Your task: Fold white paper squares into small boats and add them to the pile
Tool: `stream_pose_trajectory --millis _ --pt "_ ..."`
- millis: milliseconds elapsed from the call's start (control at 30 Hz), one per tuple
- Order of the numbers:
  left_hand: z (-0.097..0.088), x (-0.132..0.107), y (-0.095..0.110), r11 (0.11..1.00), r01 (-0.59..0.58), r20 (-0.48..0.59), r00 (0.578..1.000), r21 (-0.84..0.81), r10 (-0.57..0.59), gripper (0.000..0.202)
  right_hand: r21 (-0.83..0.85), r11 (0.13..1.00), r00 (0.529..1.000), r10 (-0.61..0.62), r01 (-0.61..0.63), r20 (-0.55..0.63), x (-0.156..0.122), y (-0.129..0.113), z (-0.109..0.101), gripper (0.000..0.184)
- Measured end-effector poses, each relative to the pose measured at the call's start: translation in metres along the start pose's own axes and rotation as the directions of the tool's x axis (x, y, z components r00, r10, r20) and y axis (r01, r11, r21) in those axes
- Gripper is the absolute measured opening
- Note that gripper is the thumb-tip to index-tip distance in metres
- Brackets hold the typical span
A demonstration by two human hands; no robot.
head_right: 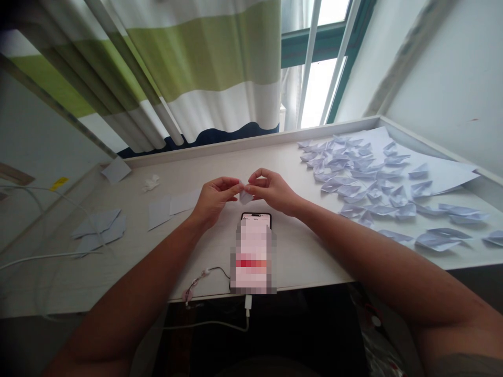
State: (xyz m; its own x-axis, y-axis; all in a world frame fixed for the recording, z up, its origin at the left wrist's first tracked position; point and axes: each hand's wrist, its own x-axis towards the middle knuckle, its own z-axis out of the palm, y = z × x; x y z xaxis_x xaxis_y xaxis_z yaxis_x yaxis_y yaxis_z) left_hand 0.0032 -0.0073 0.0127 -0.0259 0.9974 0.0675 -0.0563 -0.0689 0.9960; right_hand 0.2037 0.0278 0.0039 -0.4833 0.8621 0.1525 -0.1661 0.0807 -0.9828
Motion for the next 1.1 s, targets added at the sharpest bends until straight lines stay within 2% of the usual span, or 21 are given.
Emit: stream_pose_trajectory --millis 133,300,433,633,800,967,1100 --pt "-0.0002 0.0009 -0.0011 1.0 -0.002 0.001 1.0 -0.002 0.002 0.036 -0.011 1.0 0.999 0.005 -0.005 0.039 -0.0001 0.0009 0.0006 0.044" --pt "-0.0003 0.0009 -0.0025 1.0 0.01 0.042 0.999 0.001 -0.01 0.04 -0.019 1.0 1.0 -0.016 0.016 0.023 0.0014 0.0023 -0.0002 0.041" --pt "-0.0006 0.0015 -0.0029 0.998 -0.042 0.088 0.995 0.045 0.038 0.042 -0.054 0.996 0.997 -0.062 0.064 0.034 0.0022 0.0046 -0.0023 0.039" --pt "-0.0007 0.0018 -0.0003 0.987 -0.147 -0.012 0.989 0.061 0.148 0.031 -0.077 0.994 0.996 -0.078 0.075 -0.033 0.0024 0.0033 -0.0049 0.041" --pt "-0.0003 0.0017 -0.0002 0.984 -0.169 -0.084 0.981 0.047 0.173 0.031 -0.29 0.935 0.959 -0.25 0.203 -0.135 0.0021 0.002 -0.0034 0.038" --pt "0.0018 0.0013 -0.0027 0.98 -0.196 -0.081 0.977 0.025 0.197 0.034 -0.346 0.907 0.944 -0.301 0.24 -0.134 0.0018 0.0027 -0.0013 0.039" --pt "0.0029 0.0013 -0.0049 0.985 -0.171 -0.035 0.985 0.006 0.171 0.039 -0.251 0.939 0.963 -0.258 0.234 -0.07 0.0028 0.0027 -0.0023 0.033"
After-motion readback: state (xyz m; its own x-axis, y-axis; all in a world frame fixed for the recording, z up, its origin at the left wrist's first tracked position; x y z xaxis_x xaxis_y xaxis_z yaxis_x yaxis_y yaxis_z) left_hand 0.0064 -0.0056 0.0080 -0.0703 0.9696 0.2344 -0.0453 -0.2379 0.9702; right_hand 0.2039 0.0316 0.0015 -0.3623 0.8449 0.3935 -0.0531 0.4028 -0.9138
